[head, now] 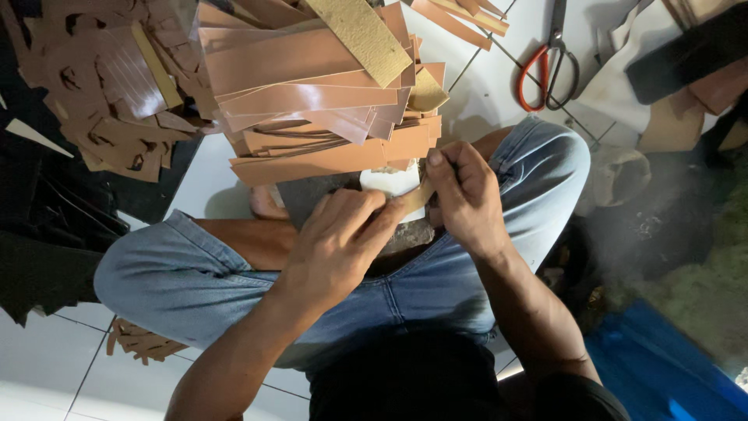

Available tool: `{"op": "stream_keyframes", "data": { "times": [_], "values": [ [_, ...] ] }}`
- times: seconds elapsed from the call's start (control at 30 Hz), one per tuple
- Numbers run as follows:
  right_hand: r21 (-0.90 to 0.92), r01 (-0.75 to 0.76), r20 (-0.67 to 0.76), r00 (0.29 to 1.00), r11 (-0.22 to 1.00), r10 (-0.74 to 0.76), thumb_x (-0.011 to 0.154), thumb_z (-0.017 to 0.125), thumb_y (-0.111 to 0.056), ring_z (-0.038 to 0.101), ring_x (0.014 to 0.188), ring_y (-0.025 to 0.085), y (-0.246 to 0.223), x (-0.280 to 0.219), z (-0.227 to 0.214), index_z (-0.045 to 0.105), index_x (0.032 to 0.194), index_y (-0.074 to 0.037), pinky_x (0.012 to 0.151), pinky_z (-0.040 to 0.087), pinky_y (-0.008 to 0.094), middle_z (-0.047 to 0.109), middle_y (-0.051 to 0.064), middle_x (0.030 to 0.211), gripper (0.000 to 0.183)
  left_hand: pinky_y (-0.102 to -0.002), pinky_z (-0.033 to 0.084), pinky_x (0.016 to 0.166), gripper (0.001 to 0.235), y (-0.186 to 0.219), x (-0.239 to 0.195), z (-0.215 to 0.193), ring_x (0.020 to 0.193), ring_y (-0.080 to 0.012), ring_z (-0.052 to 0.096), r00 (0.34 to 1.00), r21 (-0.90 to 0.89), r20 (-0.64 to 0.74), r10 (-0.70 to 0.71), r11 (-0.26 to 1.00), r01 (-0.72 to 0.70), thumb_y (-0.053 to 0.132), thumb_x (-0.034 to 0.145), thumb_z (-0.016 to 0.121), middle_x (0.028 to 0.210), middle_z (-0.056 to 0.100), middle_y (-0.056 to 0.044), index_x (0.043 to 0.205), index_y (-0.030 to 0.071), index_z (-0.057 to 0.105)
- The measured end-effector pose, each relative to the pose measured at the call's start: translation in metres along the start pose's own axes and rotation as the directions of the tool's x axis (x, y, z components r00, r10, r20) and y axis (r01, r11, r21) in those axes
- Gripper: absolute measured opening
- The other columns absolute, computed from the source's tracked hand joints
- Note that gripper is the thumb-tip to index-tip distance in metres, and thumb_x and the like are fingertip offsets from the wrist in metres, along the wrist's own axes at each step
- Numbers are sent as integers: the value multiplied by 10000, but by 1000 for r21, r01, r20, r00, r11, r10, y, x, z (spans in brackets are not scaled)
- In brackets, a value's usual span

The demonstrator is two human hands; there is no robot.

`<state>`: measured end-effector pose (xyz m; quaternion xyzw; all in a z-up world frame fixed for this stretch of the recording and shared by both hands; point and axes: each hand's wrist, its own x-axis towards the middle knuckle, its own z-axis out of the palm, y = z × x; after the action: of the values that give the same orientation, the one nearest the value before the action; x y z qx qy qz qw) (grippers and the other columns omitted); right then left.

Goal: The person sits cross-legged on the floor and repeatedly rubs the edges of small tan leather pieces against a white sanding block. The person handles the pieces one at a time, rubbing them on the block and then placing them into a growing pile.

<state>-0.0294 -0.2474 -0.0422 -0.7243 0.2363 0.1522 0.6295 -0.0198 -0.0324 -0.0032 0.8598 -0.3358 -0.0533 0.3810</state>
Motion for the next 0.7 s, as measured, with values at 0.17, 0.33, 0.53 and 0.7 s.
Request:
{"op": "stream_keyframes", "data": {
  "times": [0.17,0.33,0.53,0.7],
  "values": [
    [-62,111,1,994,992,-111,1090,586,-224,508,698,24,13,11,-7,609,1024,-20,596,447,209,595,-22,803,216,-417,476,886,456,0,4,0,968,-264,569,999,54,21,37,998,-38,75,923,628,1105,528,-91,1375,20,608],
    [-109,157,-8,987,982,-159,1090,588,-170,534,748,36,28,24,-15,597,980,-10,643,479,230,615,-12,818,195,-407,475,889,456,2,6,-1,969,-241,571,999,67,41,17,998,-20,70,934,630,1107,528,-78,1388,33,608],
    [-192,162,-31,985,968,-171,1080,608,-166,519,737,53,34,34,-21,599,971,0,628,462,239,597,12,802,199,-407,475,875,464,3,10,-1,988,-230,584,997,127,60,56,990,-63,89,928,638,1127,539,-78,1387,26,609],
    [-170,144,-38,987,975,-153,1080,595,-184,547,714,59,39,44,-24,609,991,-4,612,474,247,629,7,796,201,-408,482,850,418,5,12,3,935,-217,579,996,203,69,58,977,-71,106,932,664,1100,539,-63,1346,45,646]
  ]
}}
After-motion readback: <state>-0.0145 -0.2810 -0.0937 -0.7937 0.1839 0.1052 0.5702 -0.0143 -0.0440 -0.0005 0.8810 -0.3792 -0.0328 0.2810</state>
